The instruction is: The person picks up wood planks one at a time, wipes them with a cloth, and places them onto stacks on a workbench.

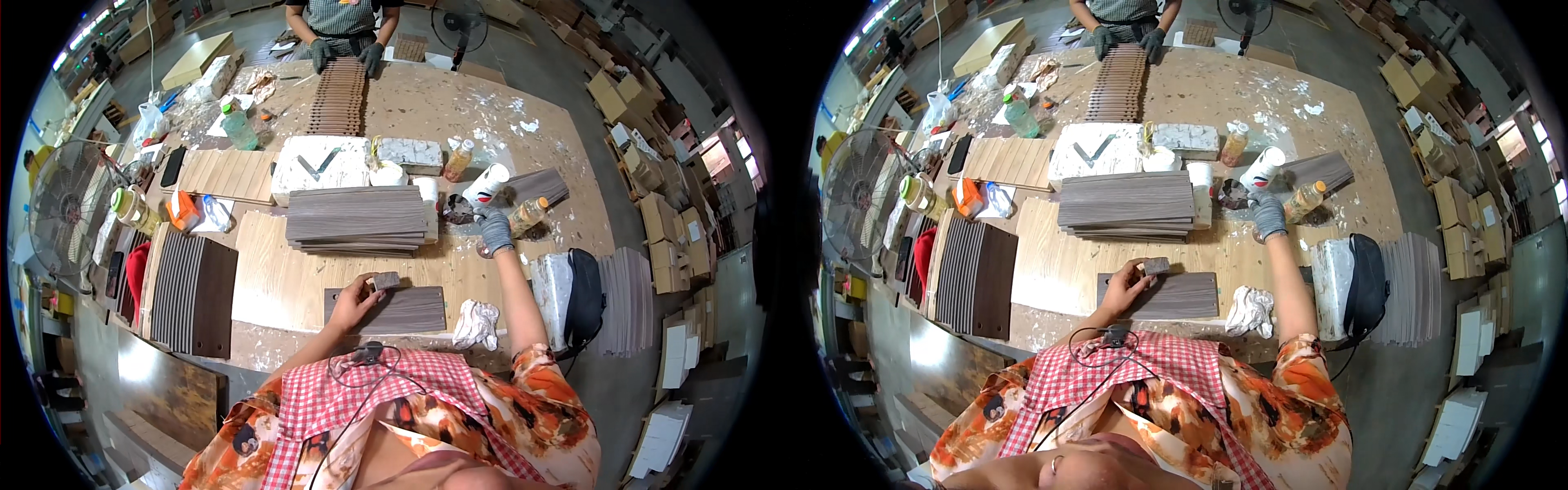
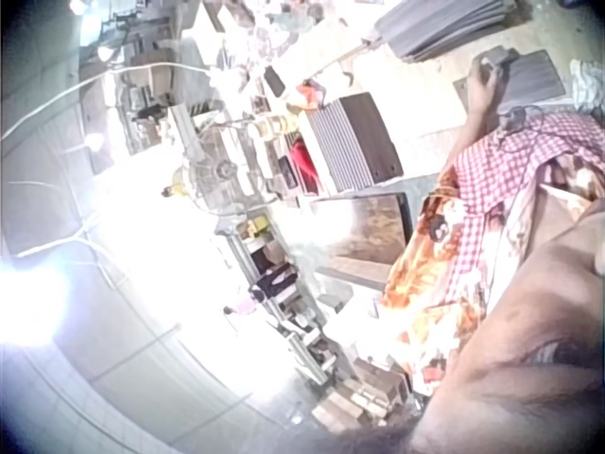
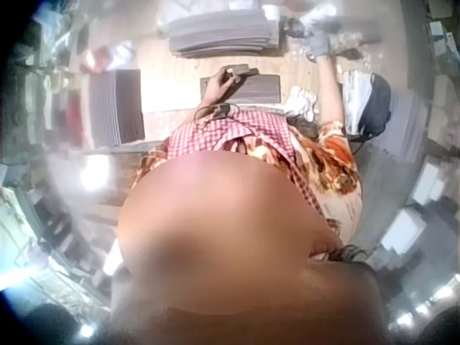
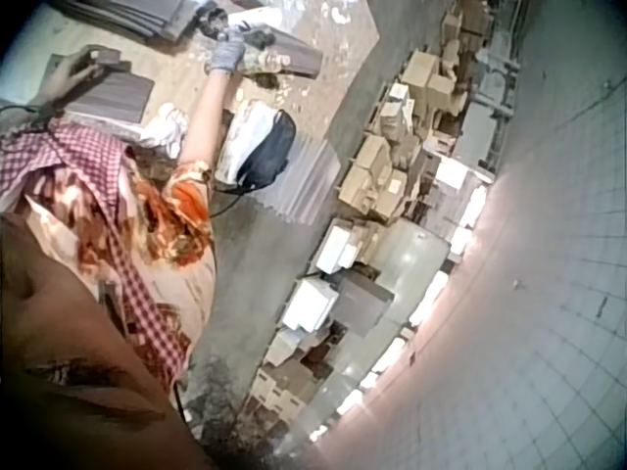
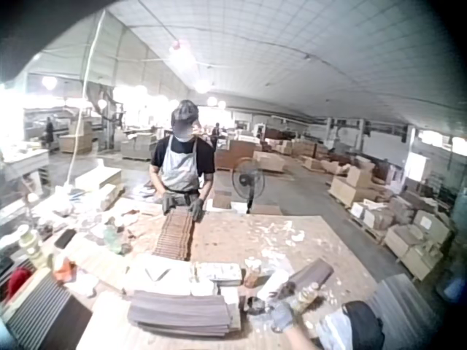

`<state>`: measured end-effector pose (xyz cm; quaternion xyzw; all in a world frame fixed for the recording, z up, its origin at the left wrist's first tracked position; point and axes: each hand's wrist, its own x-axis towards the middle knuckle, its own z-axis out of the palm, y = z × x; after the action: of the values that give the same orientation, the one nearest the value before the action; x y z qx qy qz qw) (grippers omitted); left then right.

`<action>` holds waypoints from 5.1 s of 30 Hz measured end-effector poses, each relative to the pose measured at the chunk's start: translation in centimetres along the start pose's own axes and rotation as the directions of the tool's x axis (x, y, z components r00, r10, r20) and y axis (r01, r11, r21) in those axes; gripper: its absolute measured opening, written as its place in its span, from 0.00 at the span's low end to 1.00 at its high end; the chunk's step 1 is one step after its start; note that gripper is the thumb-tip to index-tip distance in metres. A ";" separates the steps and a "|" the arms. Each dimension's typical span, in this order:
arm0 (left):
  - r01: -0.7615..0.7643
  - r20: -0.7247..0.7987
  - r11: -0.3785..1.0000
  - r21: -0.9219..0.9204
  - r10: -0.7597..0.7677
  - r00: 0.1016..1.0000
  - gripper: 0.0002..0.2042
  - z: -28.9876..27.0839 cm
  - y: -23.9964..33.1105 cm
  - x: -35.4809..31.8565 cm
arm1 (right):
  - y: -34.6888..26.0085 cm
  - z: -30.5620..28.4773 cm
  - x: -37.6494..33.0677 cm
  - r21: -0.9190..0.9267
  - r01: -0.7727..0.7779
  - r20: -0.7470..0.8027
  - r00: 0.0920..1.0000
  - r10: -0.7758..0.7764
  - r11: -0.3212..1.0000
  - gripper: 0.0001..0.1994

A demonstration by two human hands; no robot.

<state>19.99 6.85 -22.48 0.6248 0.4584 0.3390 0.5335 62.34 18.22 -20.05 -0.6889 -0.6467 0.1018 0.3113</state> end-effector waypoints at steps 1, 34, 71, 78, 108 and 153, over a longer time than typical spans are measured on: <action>0.005 -0.004 1.000 -0.008 -0.005 1.000 0.22 0.0 -0.2 0.0 | -0.1 -0.5 -0.2 -0.001 0.000 0.000 1.000 0.000 1.000 0.09; -0.204 0.141 0.915 0.348 0.164 0.976 0.21 -0.6 0.1 0.8 | -12.0 6.7 -19.3 0.719 -0.688 0.660 0.632 0.407 -0.097 0.08; -0.230 0.187 0.899 0.372 0.170 0.967 0.20 -0.6 0.1 0.6 | -11.8 9.5 -20.1 0.689 -0.581 0.337 0.787 0.518 0.434 0.09; -0.225 0.185 0.906 0.358 0.167 0.968 0.21 -0.5 -0.3 0.6 | -11.8 9.0 -20.0 0.741 -0.610 0.425 0.750 0.506 0.282 0.07; -0.229 -0.361 0.973 0.019 0.220 0.906 0.20 -12.5 -1.0 -11.9 | -28.3 14.2 -15.4 0.592 -0.461 0.569 0.820 0.062 0.661 0.07; -0.203 -0.575 0.976 0.082 0.213 0.790 0.19 -18.1 2.5 -16.8 | -39.0 11.1 -19.9 0.648 0.165 0.316 0.830 -0.459 0.744 0.09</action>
<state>-1.90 -2.43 -15.26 0.5423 0.5303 0.5662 0.3228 21.20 1.40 -12.14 -0.3895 -0.7444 0.4028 0.3633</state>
